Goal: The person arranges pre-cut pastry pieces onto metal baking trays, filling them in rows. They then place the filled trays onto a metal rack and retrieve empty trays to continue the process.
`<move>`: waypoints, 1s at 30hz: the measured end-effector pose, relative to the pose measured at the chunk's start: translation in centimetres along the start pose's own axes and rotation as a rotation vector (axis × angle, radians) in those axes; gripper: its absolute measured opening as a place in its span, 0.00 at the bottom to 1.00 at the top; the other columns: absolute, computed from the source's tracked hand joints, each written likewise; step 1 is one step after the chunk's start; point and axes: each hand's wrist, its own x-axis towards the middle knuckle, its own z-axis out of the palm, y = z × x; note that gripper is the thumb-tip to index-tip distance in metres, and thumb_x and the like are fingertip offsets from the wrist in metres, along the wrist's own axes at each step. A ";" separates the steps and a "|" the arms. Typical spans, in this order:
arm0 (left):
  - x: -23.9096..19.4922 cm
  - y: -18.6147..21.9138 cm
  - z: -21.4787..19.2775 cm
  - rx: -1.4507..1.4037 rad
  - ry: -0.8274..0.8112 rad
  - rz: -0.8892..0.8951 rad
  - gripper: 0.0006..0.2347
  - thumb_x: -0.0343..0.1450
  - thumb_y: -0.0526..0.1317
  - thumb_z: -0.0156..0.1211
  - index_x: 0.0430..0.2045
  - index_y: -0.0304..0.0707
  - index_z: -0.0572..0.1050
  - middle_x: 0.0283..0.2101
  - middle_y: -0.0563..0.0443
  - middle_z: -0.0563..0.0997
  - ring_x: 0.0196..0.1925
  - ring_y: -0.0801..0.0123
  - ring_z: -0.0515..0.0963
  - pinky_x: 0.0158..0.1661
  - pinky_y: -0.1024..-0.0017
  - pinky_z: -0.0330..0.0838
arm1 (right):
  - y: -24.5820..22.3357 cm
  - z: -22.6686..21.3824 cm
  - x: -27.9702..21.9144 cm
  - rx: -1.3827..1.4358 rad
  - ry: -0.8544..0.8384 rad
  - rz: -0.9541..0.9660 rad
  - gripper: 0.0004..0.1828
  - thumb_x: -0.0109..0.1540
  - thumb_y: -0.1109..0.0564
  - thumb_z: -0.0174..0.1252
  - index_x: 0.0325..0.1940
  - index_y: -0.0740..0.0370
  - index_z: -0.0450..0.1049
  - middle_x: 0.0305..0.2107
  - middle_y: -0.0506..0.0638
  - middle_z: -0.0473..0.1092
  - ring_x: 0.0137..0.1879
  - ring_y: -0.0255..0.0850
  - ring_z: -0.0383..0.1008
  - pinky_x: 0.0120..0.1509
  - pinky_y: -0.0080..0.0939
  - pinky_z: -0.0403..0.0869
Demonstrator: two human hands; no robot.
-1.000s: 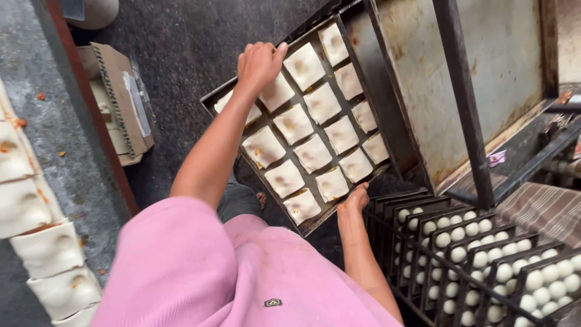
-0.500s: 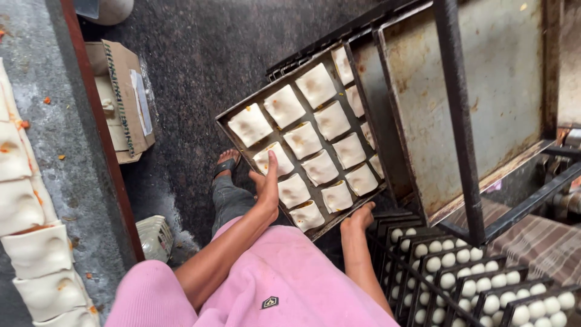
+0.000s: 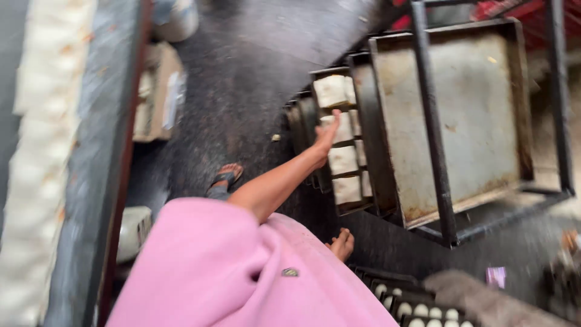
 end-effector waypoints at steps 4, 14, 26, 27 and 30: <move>1.1 -0.7 -1.5 0.244 -0.064 0.086 0.50 0.59 0.77 0.46 0.73 0.47 0.51 0.75 0.47 0.56 0.74 0.52 0.55 0.60 0.41 0.58 | -2.5 -2.7 4.7 0.140 -0.223 -0.145 0.22 0.68 0.47 0.51 0.60 0.64 0.70 0.51 0.53 0.71 0.46 0.46 0.74 0.38 0.46 0.78; -18.8 -8.1 -19.5 0.807 0.431 0.718 0.24 0.68 0.57 0.64 0.47 0.37 0.79 0.48 0.40 0.84 0.52 0.57 0.84 0.53 0.63 0.76 | -4.0 -2.0 5.7 -0.100 -0.466 -0.087 0.21 0.68 0.51 0.57 0.61 0.67 0.69 0.39 0.62 0.74 0.34 0.49 0.77 0.33 0.48 0.78; -51.1 -14.0 -41.5 0.518 1.520 0.733 0.19 0.68 0.50 0.66 0.46 0.38 0.79 0.42 0.39 0.85 0.45 0.49 0.84 0.46 0.58 0.77 | -14.1 14.2 -11.5 0.019 -1.102 -0.292 0.14 0.66 0.51 0.59 0.50 0.63 0.72 0.36 0.53 0.75 0.36 0.43 0.77 0.34 0.42 0.77; -53.3 -15.3 -42.7 0.505 1.580 0.672 0.19 0.67 0.50 0.67 0.47 0.38 0.79 0.43 0.37 0.84 0.46 0.46 0.84 0.46 0.56 0.77 | -15.0 15.3 -14.2 0.015 -1.148 -0.316 0.15 0.67 0.51 0.59 0.48 0.65 0.71 0.36 0.54 0.75 0.37 0.42 0.77 0.36 0.43 0.77; -58.6 -19.6 -46.1 0.452 1.872 0.396 0.19 0.69 0.51 0.66 0.49 0.38 0.78 0.42 0.34 0.84 0.46 0.41 0.82 0.46 0.50 0.75 | -17.2 19.8 -23.3 0.008 -1.385 -0.490 0.14 0.69 0.50 0.57 0.50 0.64 0.72 0.37 0.55 0.75 0.37 0.44 0.77 0.39 0.42 0.74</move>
